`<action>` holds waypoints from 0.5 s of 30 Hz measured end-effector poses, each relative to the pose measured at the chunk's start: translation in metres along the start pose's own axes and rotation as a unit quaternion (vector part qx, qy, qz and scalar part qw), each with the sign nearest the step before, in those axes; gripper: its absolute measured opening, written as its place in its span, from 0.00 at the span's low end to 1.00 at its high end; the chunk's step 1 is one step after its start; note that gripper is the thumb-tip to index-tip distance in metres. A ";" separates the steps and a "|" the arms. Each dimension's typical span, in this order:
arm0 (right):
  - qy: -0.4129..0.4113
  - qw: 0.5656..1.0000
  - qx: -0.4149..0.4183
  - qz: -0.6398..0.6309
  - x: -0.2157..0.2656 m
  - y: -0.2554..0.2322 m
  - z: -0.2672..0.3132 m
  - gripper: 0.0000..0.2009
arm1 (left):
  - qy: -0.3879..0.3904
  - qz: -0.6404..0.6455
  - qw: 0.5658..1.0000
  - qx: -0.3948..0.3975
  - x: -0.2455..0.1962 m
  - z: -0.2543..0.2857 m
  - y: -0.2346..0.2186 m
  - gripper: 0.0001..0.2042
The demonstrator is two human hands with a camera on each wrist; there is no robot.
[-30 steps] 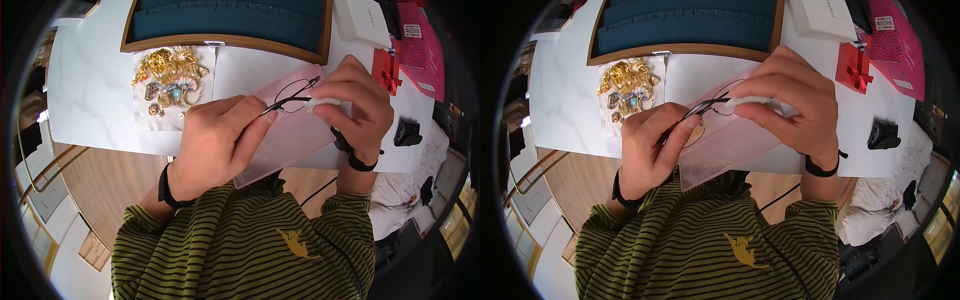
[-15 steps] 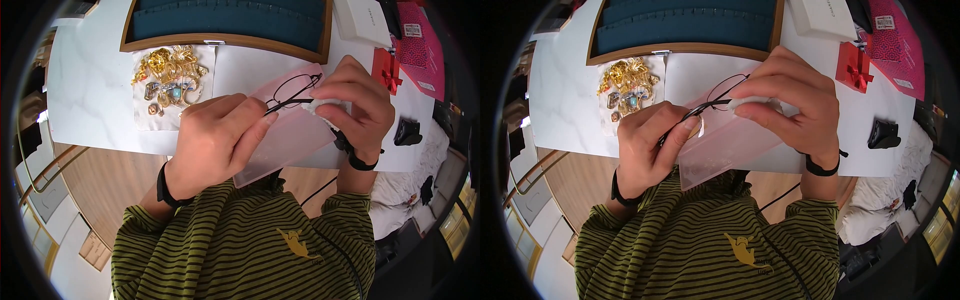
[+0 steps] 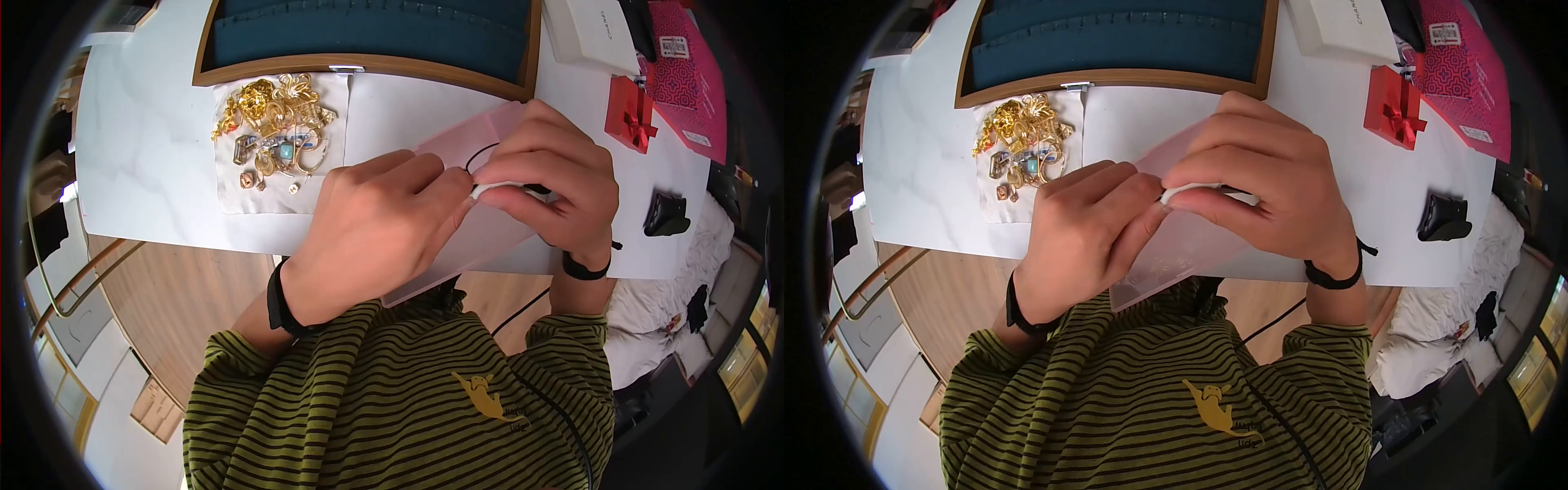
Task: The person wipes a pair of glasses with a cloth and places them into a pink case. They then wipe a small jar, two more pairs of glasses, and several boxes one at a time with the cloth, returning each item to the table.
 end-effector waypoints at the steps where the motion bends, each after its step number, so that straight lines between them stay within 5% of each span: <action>1: 0.000 1.000 -0.003 0.001 -0.001 0.001 0.001 0.10 | -0.010 0.003 1.000 -0.005 0.001 0.000 0.001 0.05; 15: 0.004 0.998 -0.055 0.000 0.004 -0.019 0.002 0.12 | -0.074 0.122 0.989 -0.030 0.014 0.011 -0.019 0.04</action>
Point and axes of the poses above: each hand's wrist, its own z-axis away from the middle knuckle, its own y-axis out of the palm, x = y × z, the point moved 4 cm from there along -z, towards the middle knuckle, and after that the axes turned 2 degrees about -z, right-handed, at the moved point
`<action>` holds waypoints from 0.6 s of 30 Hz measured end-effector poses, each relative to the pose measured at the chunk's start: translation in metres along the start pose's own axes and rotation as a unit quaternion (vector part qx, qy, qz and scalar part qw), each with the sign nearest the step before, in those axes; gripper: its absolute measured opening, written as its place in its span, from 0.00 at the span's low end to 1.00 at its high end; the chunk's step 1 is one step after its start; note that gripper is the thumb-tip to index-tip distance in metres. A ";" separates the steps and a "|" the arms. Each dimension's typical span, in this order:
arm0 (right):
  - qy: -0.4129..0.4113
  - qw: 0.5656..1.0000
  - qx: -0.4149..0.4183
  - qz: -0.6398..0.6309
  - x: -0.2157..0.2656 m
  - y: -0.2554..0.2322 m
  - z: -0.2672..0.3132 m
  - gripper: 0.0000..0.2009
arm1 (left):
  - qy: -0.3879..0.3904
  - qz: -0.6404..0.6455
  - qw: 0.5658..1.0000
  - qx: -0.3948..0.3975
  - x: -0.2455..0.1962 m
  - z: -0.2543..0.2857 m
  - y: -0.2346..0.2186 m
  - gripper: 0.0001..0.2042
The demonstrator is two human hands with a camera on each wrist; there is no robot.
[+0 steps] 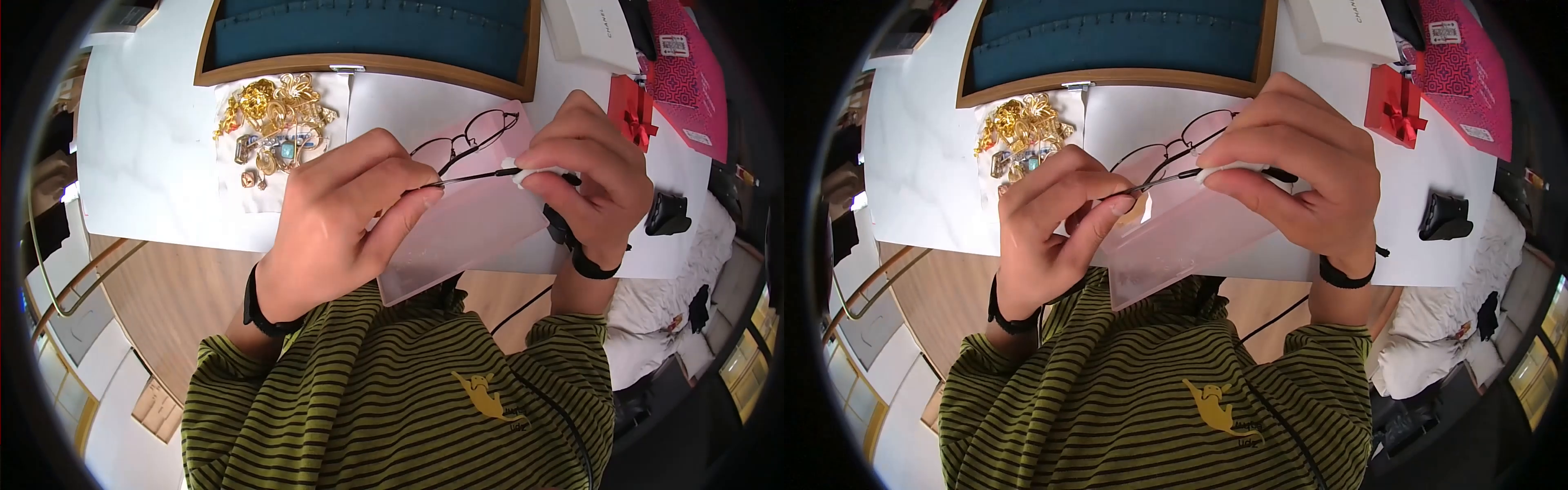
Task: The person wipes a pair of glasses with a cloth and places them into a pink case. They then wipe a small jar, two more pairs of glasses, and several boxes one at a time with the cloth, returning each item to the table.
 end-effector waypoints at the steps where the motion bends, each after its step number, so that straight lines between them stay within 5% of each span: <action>1: 0.004 1.000 0.001 -0.001 0.001 0.000 0.000 0.12 | 0.000 0.000 1.000 0.000 0.001 0.001 0.001 0.04; 18: -0.016 0.973 0.092 0.211 0.096 -0.028 -0.048 0.13 | 0.177 0.035 0.983 -0.025 -0.049 -0.018 -0.040 0.07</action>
Point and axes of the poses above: each hand's wrist, its own z-axis away from the middle knuckle, its own y-axis out of the palm, x = y × z, the point moved 4 cm from there along -z, towards the middle knuckle, and after that the axes turned 2 degrees about -z, right-handed, at the moved point
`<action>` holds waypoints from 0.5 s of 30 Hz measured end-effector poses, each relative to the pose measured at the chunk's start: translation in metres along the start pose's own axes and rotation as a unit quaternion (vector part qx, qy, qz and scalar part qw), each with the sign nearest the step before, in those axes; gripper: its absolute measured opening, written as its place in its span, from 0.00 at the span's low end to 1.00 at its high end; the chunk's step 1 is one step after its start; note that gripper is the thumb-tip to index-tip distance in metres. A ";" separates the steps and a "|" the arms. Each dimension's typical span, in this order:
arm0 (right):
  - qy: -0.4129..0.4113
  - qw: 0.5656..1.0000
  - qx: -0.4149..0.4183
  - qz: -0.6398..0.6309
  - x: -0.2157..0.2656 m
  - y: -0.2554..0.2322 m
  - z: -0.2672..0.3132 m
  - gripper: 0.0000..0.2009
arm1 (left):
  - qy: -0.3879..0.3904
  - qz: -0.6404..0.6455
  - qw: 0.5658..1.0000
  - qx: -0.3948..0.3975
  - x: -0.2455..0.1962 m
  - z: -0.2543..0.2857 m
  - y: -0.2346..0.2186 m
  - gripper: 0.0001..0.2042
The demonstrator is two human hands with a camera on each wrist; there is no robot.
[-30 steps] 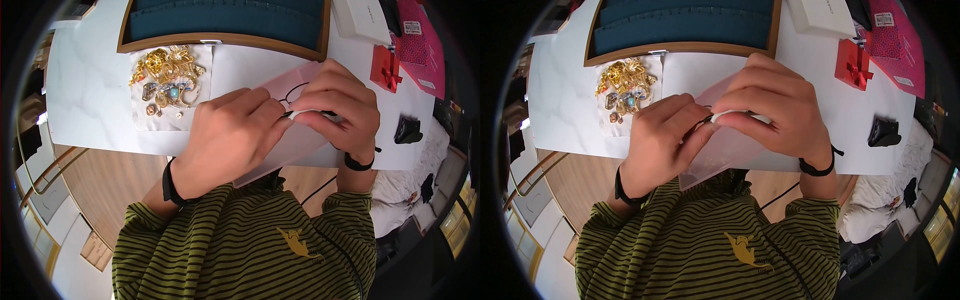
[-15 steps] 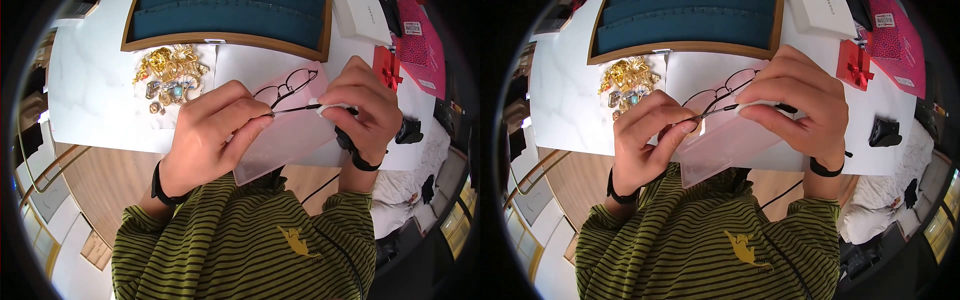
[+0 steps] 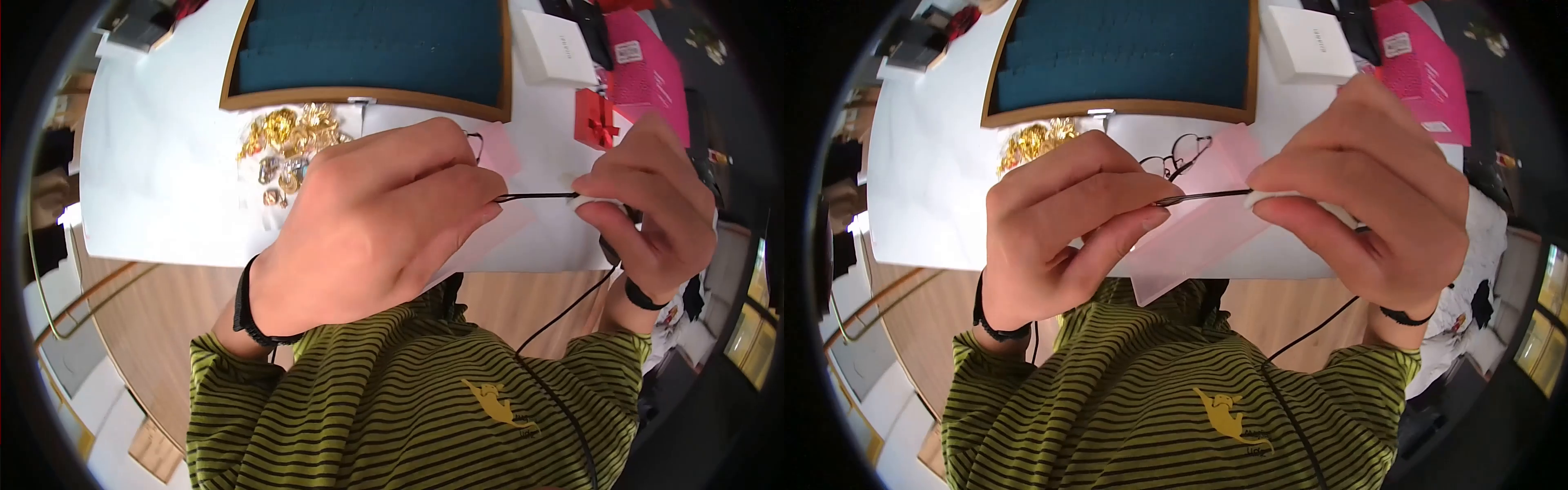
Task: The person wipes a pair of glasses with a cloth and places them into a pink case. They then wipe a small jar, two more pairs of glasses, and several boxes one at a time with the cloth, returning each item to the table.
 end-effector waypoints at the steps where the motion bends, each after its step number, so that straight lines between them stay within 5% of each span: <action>1: 0.006 1.000 -0.004 0.016 0.003 -0.006 -0.001 0.12 | 0.019 0.005 1.000 0.005 0.000 -0.004 -0.002 0.07; 10: 0.006 0.996 -0.034 0.088 0.017 -0.035 -0.019 0.10 | 0.001 0.047 0.993 0.105 0.007 -0.042 -0.036 0.08; 15: 0.028 0.995 -0.036 0.084 0.023 -0.029 -0.025 0.10 | 0.009 0.042 0.996 0.083 0.003 -0.040 -0.051 0.07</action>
Point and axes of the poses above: each hand's wrist, its own z-axis away from the middle knuckle, its own y-axis out of the palm, x = y × z, the point moved 4 cm from there along -z, towards the middle knuckle, and after that the axes turned 2 degrees about -z, right-handed, at the moved point
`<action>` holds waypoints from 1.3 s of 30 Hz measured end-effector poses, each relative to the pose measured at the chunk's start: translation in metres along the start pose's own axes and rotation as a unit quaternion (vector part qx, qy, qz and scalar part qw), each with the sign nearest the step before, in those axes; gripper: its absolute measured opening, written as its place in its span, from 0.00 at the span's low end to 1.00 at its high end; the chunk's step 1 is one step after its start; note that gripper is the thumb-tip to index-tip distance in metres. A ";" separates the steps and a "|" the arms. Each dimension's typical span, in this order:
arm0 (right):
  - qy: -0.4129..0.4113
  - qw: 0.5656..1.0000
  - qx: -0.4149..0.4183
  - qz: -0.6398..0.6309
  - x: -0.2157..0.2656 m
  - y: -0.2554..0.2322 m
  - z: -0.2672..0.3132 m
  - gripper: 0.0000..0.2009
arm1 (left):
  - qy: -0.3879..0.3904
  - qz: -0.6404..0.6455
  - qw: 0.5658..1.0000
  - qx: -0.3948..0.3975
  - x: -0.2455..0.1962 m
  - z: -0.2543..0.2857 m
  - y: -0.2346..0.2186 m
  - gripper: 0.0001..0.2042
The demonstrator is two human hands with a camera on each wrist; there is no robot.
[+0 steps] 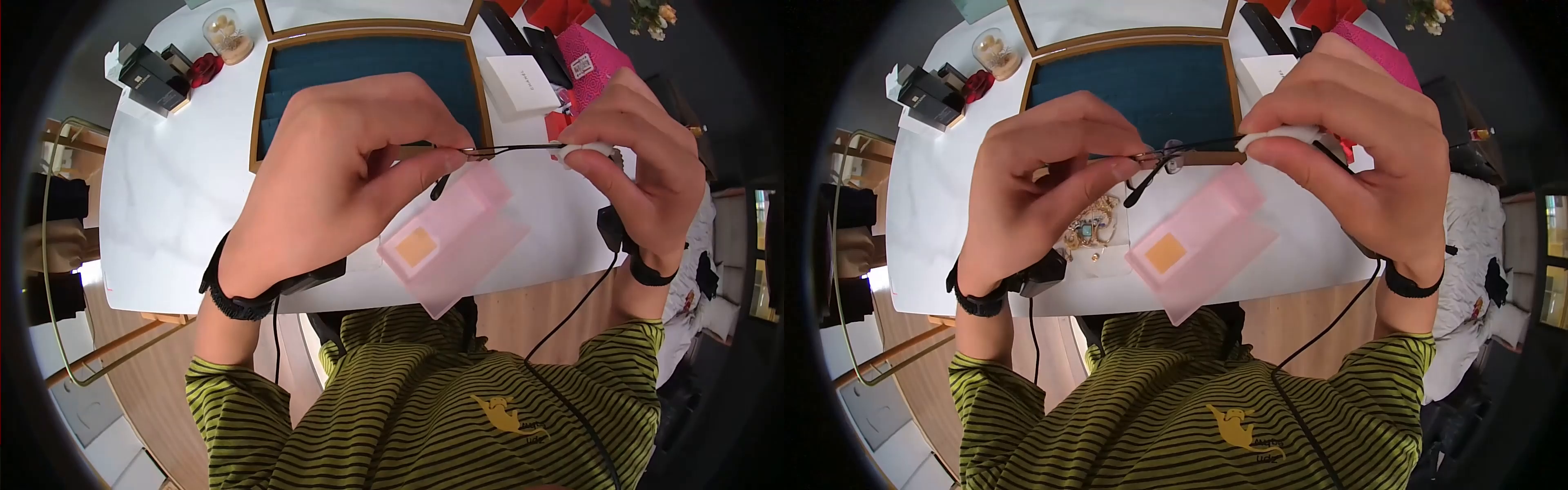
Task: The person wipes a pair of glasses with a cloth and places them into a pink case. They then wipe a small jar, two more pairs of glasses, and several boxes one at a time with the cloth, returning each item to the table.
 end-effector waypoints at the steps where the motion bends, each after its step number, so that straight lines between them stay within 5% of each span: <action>1: -0.007 1.000 0.001 0.007 0.004 0.002 -0.002 0.10 | 0.001 -0.005 1.000 -0.003 0.000 0.004 -0.002 0.07; 13: -0.070 0.996 0.045 -0.025 0.026 0.046 -0.024 0.11 | -0.032 -0.004 0.999 0.006 -0.006 0.019 0.001 0.06; 24: 0.019 0.995 0.067 -0.067 -0.008 0.036 -0.006 0.09 | -0.087 -0.005 0.995 0.050 0.014 0.024 -0.001 0.05; 31: -0.041 0.994 0.069 -0.078 0.003 0.058 -0.021 0.11 | -0.032 0.017 0.999 0.021 0.012 0.018 0.005 0.06; 39: 0.005 0.994 0.020 -0.107 -0.018 0.046 0.000 0.11 | -0.159 0.062 0.985 0.022 0.018 0.036 -0.011 0.04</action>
Point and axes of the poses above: each hand's wrist, its own z-axis away from the middle knuckle, its own y-axis out of the palm, x = y × z, the point moved 4 cm from there along -z, towards the middle knuckle, and after that the axes turned 2 degrees about -z, right-handed, at the moved point
